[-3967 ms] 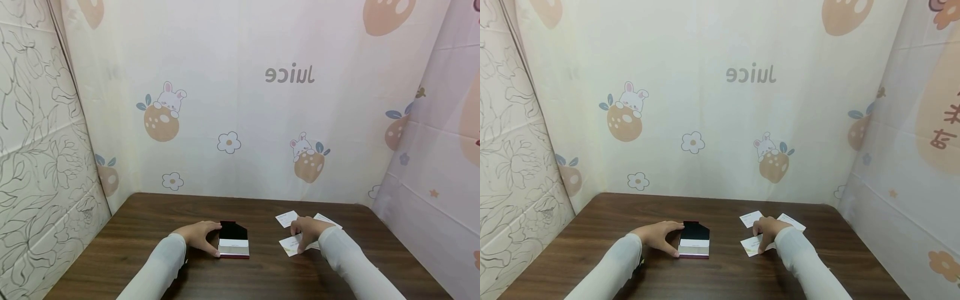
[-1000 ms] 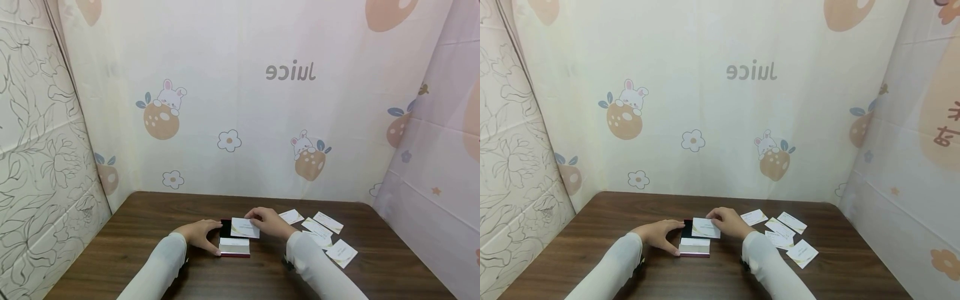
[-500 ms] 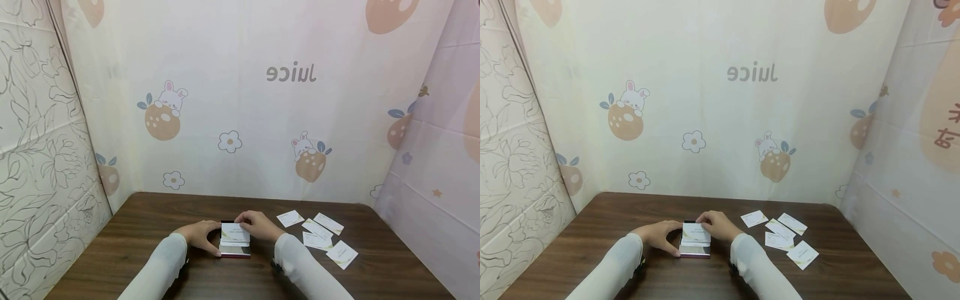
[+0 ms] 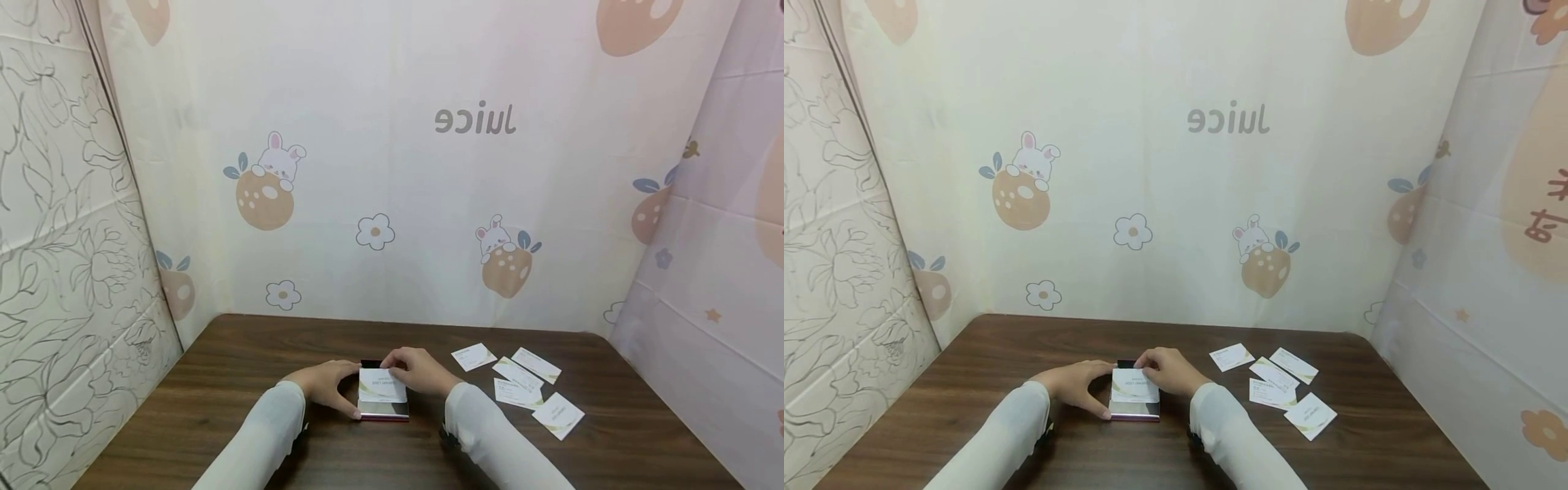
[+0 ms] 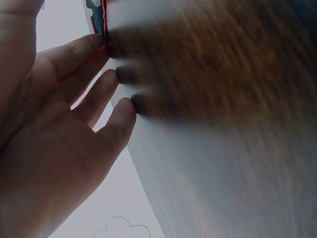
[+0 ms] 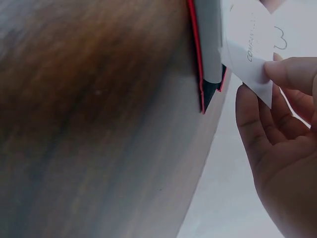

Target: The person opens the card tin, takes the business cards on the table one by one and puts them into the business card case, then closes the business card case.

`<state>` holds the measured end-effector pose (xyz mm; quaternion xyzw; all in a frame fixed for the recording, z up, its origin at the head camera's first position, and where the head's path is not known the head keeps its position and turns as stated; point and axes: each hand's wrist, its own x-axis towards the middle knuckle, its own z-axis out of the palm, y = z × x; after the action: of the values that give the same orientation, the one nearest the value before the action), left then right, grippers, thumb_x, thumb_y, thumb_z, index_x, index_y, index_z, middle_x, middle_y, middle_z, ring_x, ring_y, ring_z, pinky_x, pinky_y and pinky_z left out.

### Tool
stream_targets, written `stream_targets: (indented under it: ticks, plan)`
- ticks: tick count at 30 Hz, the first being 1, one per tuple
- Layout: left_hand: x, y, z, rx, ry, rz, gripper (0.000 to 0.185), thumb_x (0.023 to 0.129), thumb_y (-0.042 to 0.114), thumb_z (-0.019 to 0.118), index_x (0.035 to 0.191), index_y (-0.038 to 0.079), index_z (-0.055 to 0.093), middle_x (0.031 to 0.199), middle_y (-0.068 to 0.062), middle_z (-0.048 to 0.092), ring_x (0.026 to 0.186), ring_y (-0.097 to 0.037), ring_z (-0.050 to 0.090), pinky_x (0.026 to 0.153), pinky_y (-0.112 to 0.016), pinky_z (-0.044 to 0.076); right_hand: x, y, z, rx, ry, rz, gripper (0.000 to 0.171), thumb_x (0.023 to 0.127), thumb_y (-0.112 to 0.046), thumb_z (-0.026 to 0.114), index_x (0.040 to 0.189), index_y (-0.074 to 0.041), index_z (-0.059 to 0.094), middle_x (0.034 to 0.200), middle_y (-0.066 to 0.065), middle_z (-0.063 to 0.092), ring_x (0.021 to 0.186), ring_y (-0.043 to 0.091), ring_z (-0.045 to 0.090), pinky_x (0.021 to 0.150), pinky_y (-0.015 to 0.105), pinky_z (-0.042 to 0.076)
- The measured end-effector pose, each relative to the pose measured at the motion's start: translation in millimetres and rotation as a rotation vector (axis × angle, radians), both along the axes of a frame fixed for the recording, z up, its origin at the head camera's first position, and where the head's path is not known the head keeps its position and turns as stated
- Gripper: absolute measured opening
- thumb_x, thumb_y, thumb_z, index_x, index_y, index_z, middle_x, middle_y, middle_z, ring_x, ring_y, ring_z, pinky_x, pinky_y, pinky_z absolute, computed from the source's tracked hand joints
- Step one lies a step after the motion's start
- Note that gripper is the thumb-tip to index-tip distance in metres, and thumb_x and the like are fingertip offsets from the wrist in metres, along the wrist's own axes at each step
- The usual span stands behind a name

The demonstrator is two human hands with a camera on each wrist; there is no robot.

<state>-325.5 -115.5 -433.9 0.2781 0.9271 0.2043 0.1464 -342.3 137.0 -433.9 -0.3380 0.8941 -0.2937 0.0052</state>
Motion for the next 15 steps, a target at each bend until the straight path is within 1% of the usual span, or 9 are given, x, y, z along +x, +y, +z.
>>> stream_targets:
  ticks: [5, 8, 12, 15]
  plan:
    - [0.7, -0.3, 0.5, 0.001, -0.010, -0.004, 0.095, 0.076, 0.052, 0.085, 0.151, 0.009, 0.045, 0.154, -0.009, 0.042, 0.142, -0.030, 0.036, 0.113, -0.052, 0.032, 1.9, 1.5, -4.4, 0.056, -0.045, 0.036, 0.014, 0.098, -0.006, 0.064, 0.105, -0.012, 0.073, 0.102, -0.003, 0.070, 0.089, 0.008, 0.059, 0.082, 0.032, 0.052]
    - [1.0, 0.0, 1.0, 0.008, -0.016, -0.007, 0.094, 0.076, 0.051, 0.085, 0.151, 0.009, 0.045, 0.154, -0.009, 0.042, 0.142, -0.030, 0.036, 0.113, -0.052, 0.032, 3.6, 2.3, -5.5, 0.080, -0.078, 0.051, 0.013, 0.098, -0.008, 0.064, 0.105, -0.014, 0.073, 0.105, -0.003, 0.070, 0.090, 0.008, 0.059, 0.084, 0.032, 0.052]
    - [1.6, 0.1, 2.3, 0.015, -0.022, -0.005, 0.094, 0.076, 0.050, 0.085, 0.151, 0.010, 0.045, 0.154, -0.009, 0.041, 0.142, -0.030, 0.035, 0.113, -0.052, 0.032, 6.3, 2.7, -4.7, 0.108, -0.116, 0.074, 0.013, 0.097, -0.009, 0.064, 0.102, -0.016, 0.073, 0.099, -0.007, 0.069, 0.083, 0.007, 0.057, 0.080, 0.028, 0.051]
    - [1.8, -0.1, 2.5, 0.016, -0.026, 0.000, 0.094, 0.076, 0.050, 0.085, 0.151, 0.010, 0.045, 0.155, -0.009, 0.041, 0.143, -0.030, 0.035, 0.113, -0.053, 0.032, 8.0, 2.7, -3.2, 0.112, -0.130, 0.098, 0.013, 0.096, -0.008, 0.064, 0.101, -0.015, 0.073, 0.094, -0.008, 0.068, 0.078, 0.007, 0.056, 0.076, 0.026, 0.050]
